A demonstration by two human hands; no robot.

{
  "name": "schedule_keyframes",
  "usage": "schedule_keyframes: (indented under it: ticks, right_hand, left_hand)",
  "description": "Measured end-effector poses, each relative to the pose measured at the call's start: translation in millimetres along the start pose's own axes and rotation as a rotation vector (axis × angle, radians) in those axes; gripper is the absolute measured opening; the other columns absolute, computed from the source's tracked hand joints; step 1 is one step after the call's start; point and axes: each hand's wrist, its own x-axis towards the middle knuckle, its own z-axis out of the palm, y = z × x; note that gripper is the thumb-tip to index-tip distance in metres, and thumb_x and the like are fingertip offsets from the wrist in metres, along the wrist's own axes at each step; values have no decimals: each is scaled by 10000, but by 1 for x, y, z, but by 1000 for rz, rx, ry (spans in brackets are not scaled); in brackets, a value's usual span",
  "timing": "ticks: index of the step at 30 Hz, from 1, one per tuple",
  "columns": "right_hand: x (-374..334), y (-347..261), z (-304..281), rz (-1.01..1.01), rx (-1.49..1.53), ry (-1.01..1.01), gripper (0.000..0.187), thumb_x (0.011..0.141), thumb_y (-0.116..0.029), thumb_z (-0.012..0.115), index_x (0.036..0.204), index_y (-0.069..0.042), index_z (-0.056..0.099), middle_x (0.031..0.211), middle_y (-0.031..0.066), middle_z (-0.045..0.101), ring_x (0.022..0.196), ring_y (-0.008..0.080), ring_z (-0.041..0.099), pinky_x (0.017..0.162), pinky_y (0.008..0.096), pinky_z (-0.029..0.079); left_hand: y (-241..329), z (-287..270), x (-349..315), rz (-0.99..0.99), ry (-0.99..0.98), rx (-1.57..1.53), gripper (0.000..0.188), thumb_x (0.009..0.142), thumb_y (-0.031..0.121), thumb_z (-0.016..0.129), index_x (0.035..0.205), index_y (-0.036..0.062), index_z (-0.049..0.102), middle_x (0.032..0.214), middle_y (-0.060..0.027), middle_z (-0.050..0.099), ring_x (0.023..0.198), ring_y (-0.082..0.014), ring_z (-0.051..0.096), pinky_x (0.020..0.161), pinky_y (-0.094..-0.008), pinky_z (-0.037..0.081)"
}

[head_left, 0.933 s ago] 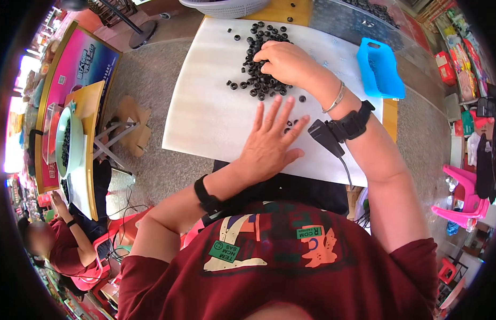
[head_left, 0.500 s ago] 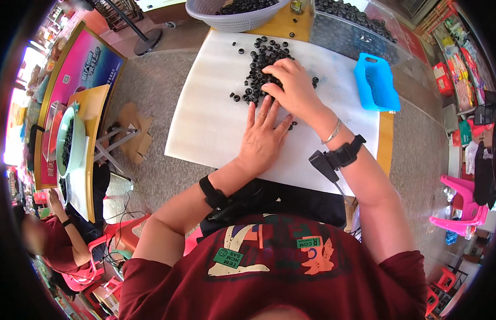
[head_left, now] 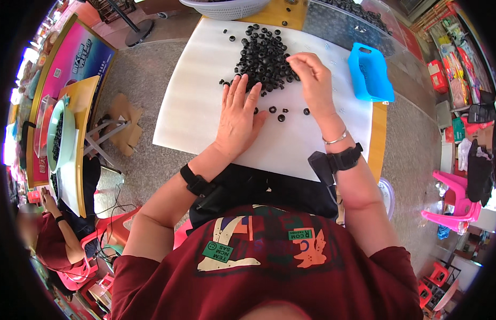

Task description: Sorting and inspecting small black plastic components on a white work surface and placing them into a blue tray.

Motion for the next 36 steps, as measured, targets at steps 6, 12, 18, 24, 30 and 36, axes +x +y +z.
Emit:
schedule_keyframes:
  ticks: [6,12,18,24,30,36]
  right_hand:
    - [-25,0,-24,212,235,161,204,934,-159,553,950,14,660,890,35,649,833,91,543,781,244,442]
    - [-52,-8,-22,259,106,176,167,937,-138,551,982,-9,647,883,32,644,801,105,534,758,258,441]
    - [-79,-4,-21,-170,-686,137,119,840,-43,598,953,-35,630,930,102,600,862,270,546,767,381,447]
    - [-94,1,-23,-184,-859,37,133,805,-18,614,936,-38,628,953,115,563,894,313,544,804,421,443]
    - [-88,-6,-11,-109,-743,-70,121,809,-4,600,926,-17,628,939,119,566,919,312,555,809,414,465]
    - [-61,4,15,-153,-609,-140,128,800,9,597,922,-10,632,924,131,579,925,323,565,805,405,475]
  left_hand:
    - [26,-6,-3,164,-97,-27,563,831,240,670,1353,143,486,1483,-200,305,1406,-392,222,1143,-546,155]
    - [21,4,-6,221,-102,62,414,829,223,668,1239,214,610,1471,-172,333,1406,-378,227,1138,-562,161]
    - [18,2,-7,197,-79,36,397,832,207,661,1226,193,616,1450,-178,356,1393,-380,248,1132,-562,181]
    - [20,9,-4,293,-103,-12,319,840,210,654,1154,156,630,1382,-154,426,1375,-354,289,1123,-566,193]
    - [6,13,2,264,-5,6,232,820,126,650,1052,139,654,1291,-130,501,1325,-332,362,1119,-539,242]
    - [-20,11,12,184,88,62,278,790,117,672,1067,150,663,1286,-107,514,1322,-324,371,1119,-524,252]
